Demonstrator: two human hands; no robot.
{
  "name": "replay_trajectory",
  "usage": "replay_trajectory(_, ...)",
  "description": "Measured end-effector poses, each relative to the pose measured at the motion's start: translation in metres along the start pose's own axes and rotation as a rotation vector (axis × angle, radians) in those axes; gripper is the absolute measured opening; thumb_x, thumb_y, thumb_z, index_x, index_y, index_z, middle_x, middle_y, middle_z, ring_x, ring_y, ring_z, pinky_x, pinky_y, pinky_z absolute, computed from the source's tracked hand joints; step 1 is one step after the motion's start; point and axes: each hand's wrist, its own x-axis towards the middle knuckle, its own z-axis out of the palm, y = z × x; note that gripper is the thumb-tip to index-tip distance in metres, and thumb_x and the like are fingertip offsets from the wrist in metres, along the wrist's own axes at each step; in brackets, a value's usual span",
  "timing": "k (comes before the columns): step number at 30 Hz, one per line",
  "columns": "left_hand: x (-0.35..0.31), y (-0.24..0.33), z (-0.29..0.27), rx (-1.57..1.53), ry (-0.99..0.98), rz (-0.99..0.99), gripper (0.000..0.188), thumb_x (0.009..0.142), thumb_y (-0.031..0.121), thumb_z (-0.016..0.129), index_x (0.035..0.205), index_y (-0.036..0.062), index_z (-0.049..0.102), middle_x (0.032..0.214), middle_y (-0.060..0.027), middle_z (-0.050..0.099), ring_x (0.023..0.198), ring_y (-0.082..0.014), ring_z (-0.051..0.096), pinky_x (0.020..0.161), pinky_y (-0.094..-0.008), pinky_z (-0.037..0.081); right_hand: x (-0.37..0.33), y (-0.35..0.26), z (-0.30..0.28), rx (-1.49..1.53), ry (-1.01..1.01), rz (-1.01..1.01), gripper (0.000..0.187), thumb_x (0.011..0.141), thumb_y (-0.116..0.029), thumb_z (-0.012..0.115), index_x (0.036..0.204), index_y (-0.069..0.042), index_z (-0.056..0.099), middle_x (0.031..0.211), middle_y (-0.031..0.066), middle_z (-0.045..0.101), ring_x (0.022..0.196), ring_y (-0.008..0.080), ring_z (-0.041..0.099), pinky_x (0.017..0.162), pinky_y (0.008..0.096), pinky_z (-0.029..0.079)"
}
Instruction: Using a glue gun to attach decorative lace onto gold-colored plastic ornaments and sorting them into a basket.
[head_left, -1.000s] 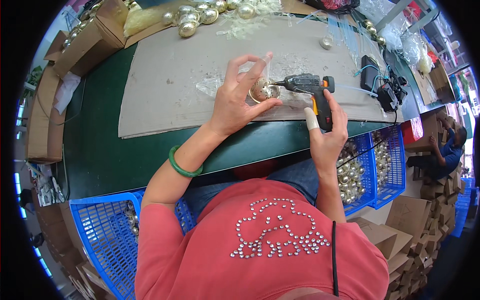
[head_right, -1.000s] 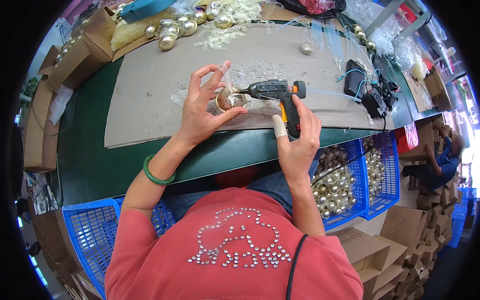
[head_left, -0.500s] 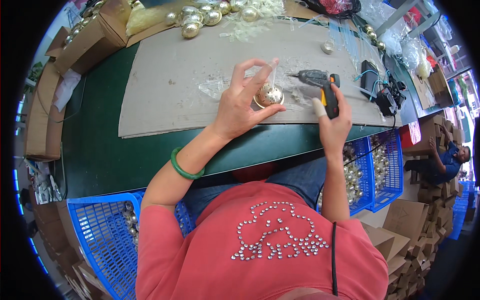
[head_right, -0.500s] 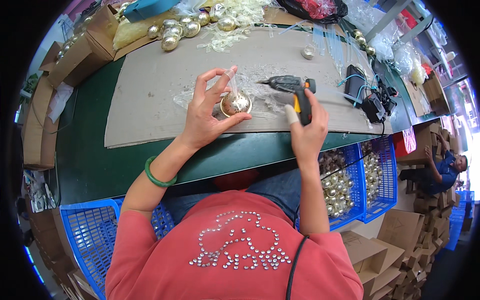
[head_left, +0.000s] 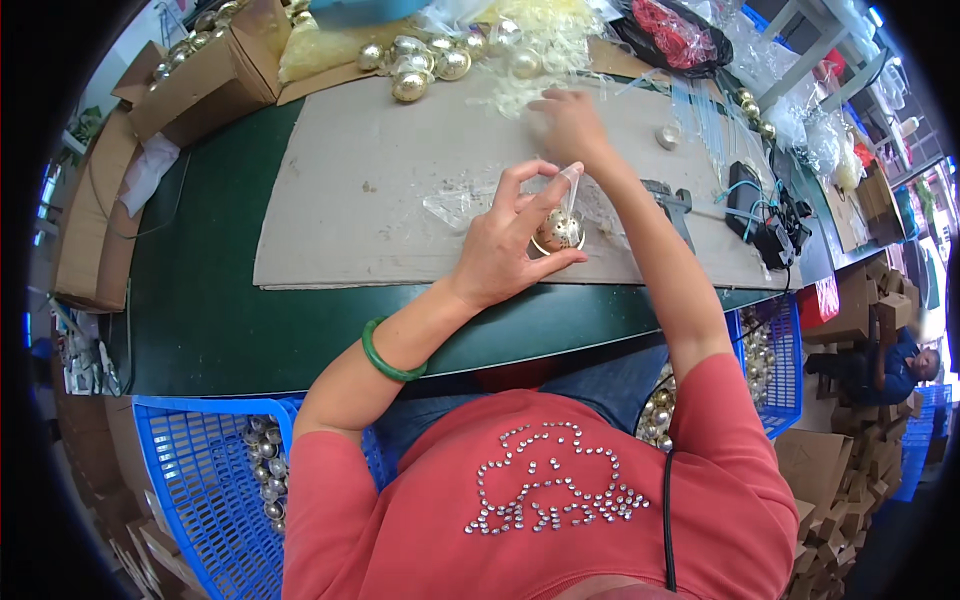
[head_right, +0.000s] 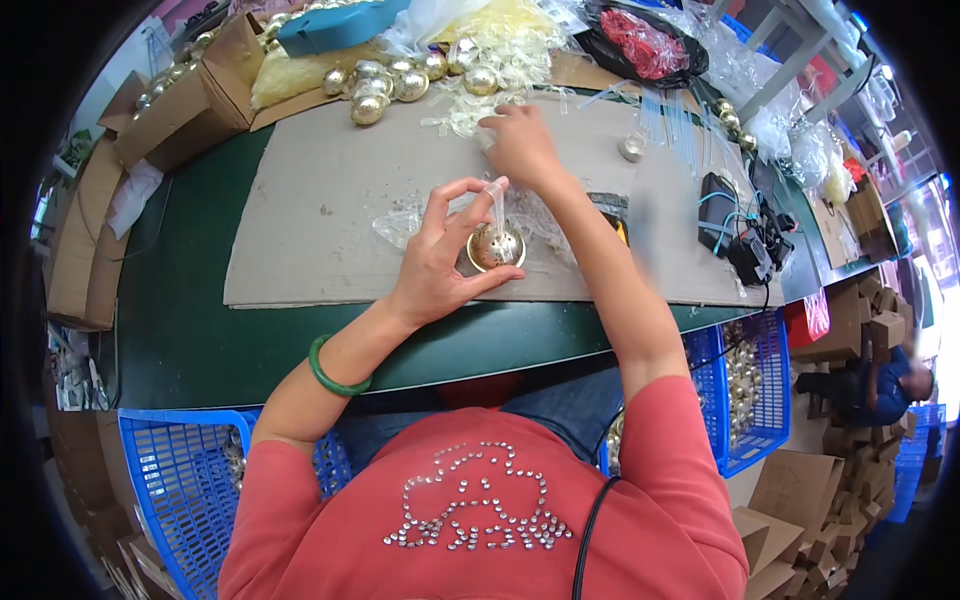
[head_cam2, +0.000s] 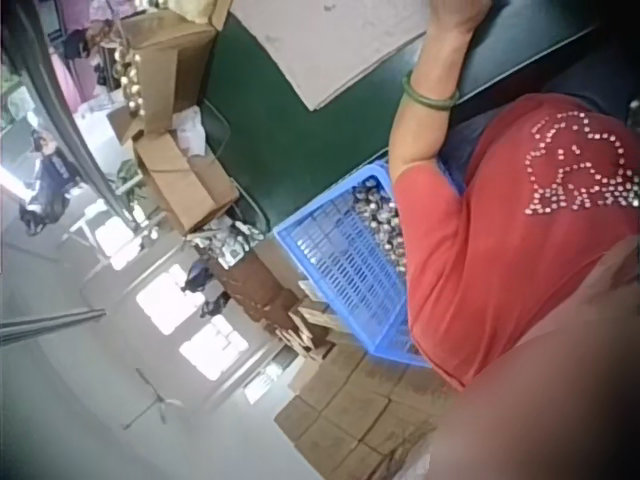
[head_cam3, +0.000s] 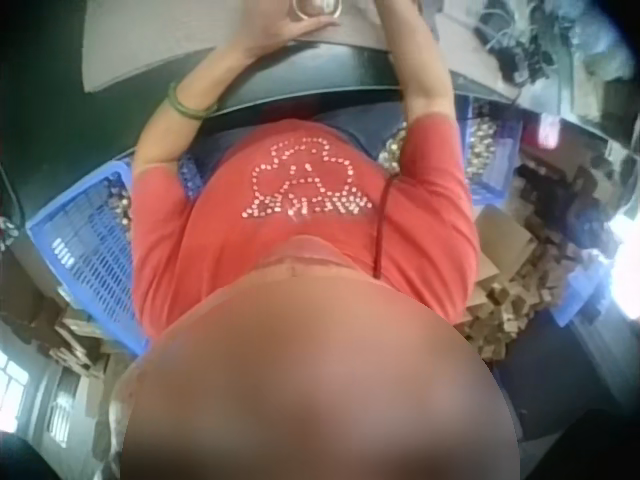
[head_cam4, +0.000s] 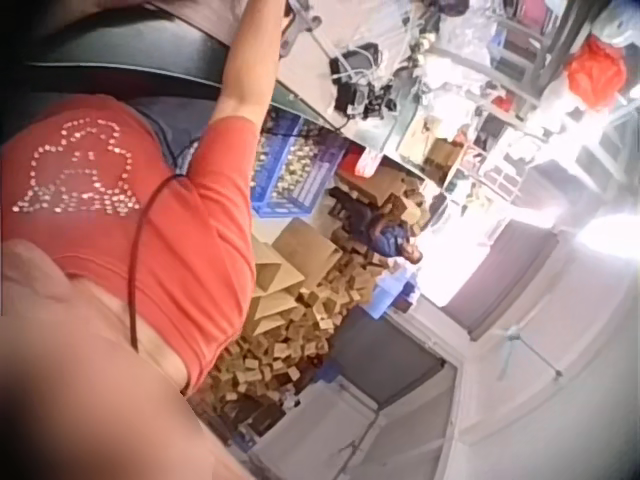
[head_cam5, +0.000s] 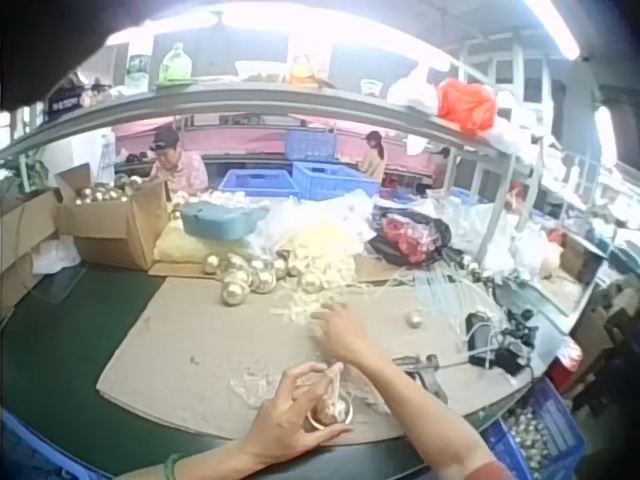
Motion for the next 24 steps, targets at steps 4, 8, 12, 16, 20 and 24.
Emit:
replay_trajectory(4, 0.002, -0.003, 0.000, -0.014, 0.029, -0.053, 0.097, 0.074, 0.032, 0.095, 0.159, 0.0215, 0.048, 0.141, -0.0106, 0.047, 0.101, -0.0269, 0.075, 0.078, -0.0393, 0.062, 0.017, 0.028, 0.021, 0.015, -0.175, 0.025, 0.041, 0.086, -0.006, 0.064, 0.125, -0.009, 0.077, 0.133, 0.0165, 0.071, 0.129, 0.0383, 0.057, 0.114, 0.0440, 0.045)
replay_trajectory(8, 0.001, -0.006, -0.006, 0.017, 0.020, -0.155, 0.098, 0.074, 0.033, 0.095, 0.159, 0.0210, 0.048, 0.146, -0.0127, 0.045, 0.103, -0.0262, 0.074, 0.081, -0.0386, 0.062, -0.029, -0.019, -0.083, 0.395, -0.190, 0.090, 0.034, 0.099, -0.018, 0.062, 0.129, -0.007, 0.075, 0.133, 0.0126, 0.073, 0.131, 0.0284, 0.062, 0.115, 0.0401, 0.043)
replay_trajectory(12, 0.003, -0.007, -0.011, -0.247, -0.023, -0.280, 0.100, 0.074, 0.034, 0.097, 0.160, 0.0214, 0.047, 0.159, -0.0162, 0.037, 0.108, -0.0235, 0.073, 0.088, -0.0381, 0.063, -0.065, -0.034, -0.146, 0.726, -0.376, 0.187, 0.036, 0.103, -0.023, 0.062, 0.129, -0.001, 0.074, 0.130, 0.0108, 0.074, 0.127, 0.0217, 0.064, 0.113, 0.0354, 0.044)
replay_trajectory(16, 0.004, -0.007, -0.009, -0.431, -0.175, -0.257, 0.101, 0.073, 0.030, 0.098, 0.159, 0.0166, 0.047, 0.161, -0.0162, 0.038, 0.111, -0.0247, 0.073, 0.091, -0.0384, 0.062, -0.082, -0.023, -0.153, 1.039, -0.516, 0.274, 0.035, 0.104, -0.020, 0.062, 0.125, 0.005, 0.074, 0.127, 0.0130, 0.073, 0.121, 0.0196, 0.066, 0.110, 0.0334, 0.046)
replay_trajectory(20, 0.002, -0.005, -0.002, -0.564, -0.215, -0.318, 0.101, 0.074, 0.026, 0.098, 0.158, 0.0065, 0.044, 0.155, -0.0164, 0.049, 0.119, -0.0258, 0.071, 0.097, -0.0381, 0.060, -0.086, -0.022, -0.147, 1.132, -0.529, 0.237, 0.037, 0.104, -0.021, 0.063, 0.130, 0.004, 0.071, 0.124, 0.0119, 0.074, 0.119, 0.0197, 0.066, 0.108, 0.0340, 0.049)
replay_trajectory(24, 0.002, -0.009, -0.002, -0.532, -0.160, -0.280, 0.100, 0.076, 0.023, 0.097, 0.157, 0.0023, 0.042, 0.149, -0.0165, 0.056, 0.124, -0.0262, 0.069, 0.102, -0.0384, 0.058, -0.094, -0.045, -0.146, 1.067, -0.225, 0.308, 0.039, 0.102, -0.022, 0.069, 0.134, 0.002, 0.069, 0.120, 0.0105, 0.074, 0.113, 0.0171, 0.067, 0.100, 0.0320, 0.053)
